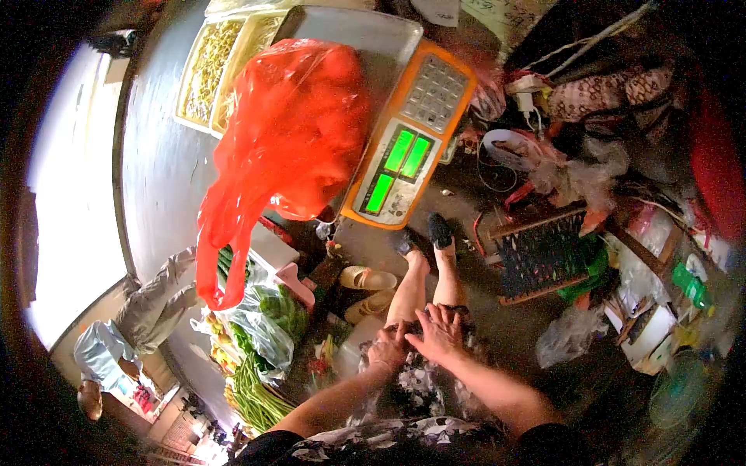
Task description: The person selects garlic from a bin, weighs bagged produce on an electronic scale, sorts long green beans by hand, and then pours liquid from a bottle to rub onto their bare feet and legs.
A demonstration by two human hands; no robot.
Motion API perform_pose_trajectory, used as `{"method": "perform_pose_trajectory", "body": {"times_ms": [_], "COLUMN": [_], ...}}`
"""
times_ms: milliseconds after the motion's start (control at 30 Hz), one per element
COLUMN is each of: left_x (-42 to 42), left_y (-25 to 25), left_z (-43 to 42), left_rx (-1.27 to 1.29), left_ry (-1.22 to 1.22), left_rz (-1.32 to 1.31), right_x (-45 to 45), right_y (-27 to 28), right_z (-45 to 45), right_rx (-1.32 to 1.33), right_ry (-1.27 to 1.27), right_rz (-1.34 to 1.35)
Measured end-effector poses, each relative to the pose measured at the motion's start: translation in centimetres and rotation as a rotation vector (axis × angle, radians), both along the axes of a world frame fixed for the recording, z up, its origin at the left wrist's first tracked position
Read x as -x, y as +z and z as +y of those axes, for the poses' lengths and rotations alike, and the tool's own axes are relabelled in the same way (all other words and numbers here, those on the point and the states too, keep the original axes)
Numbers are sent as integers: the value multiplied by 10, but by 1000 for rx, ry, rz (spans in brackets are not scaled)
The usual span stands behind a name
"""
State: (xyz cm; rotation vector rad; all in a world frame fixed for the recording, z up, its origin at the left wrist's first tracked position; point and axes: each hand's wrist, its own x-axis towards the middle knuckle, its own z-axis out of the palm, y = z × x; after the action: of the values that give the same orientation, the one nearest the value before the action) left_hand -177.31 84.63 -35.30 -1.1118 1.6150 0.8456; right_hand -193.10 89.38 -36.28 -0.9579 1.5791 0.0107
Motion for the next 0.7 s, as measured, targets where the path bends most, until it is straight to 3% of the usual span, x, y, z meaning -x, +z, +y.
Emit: {"method": "perform_pose_trajectory", "body": {"times_ms": [233, 533, 700], "left_x": [-18, -34, -3], "left_y": [-16, -35, 2], "left_z": [25, 50, -4], "left_rx": [-22, 171, 241], "left_ry": [39, 192, 242], "left_rz": [4, 138, 108], "right_x": [-27, -43, -24], "right_y": [0, -5, -4], "right_z": [-8, -24, -54], "right_rx": [68, 326, 408], "right_ry": [69, 127, 136], "right_rz": [-34, 96, 137]}}
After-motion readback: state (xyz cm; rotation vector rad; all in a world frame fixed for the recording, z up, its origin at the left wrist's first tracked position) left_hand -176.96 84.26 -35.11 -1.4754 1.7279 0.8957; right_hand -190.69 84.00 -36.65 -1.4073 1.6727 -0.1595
